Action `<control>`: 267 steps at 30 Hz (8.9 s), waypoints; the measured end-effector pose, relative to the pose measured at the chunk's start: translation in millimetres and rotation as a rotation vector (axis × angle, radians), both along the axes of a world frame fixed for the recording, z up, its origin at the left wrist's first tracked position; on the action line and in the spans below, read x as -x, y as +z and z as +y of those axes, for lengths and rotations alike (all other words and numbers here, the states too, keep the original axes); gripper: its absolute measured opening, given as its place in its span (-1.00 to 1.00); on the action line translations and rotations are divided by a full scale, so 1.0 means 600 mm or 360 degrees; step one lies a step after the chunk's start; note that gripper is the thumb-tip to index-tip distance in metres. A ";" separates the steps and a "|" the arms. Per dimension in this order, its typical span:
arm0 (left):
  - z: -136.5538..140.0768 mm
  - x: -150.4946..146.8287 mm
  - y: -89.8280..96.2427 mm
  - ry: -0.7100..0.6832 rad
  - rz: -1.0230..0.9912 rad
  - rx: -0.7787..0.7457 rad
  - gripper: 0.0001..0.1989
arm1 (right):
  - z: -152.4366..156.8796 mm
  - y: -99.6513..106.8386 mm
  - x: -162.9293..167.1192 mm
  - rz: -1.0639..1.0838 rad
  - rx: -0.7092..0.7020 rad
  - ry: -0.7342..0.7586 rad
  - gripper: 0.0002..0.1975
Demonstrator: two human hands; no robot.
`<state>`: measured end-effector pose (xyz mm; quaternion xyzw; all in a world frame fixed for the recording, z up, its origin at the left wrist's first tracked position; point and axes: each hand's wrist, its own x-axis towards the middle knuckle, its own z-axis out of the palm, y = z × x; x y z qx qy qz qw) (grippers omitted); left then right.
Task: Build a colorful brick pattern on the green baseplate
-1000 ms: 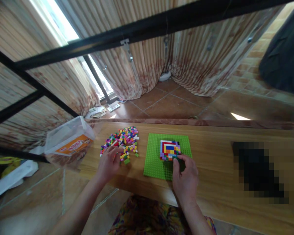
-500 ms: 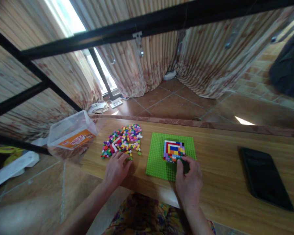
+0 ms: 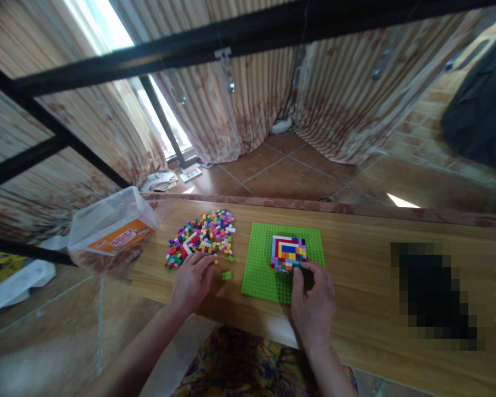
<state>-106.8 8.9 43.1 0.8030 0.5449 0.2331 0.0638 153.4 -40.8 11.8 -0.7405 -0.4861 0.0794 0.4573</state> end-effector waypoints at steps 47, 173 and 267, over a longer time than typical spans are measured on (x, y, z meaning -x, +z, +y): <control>0.023 -0.200 -0.024 -0.0215 -0.0872 0.0541 -0.92 | 0.005 0.001 0.008 0.0047 -0.0061 0.0002 -0.80; 0.023 -0.203 -0.049 -0.0337 -0.0798 0.0525 -0.58 | 0.097 0.041 -0.073 -0.0683 0.0434 0.1055 -0.27; 0.106 -0.201 -0.003 -0.0175 -0.1242 0.0840 -0.87 | -0.021 -0.033 -0.085 -0.0280 -0.0053 -0.0013 -0.72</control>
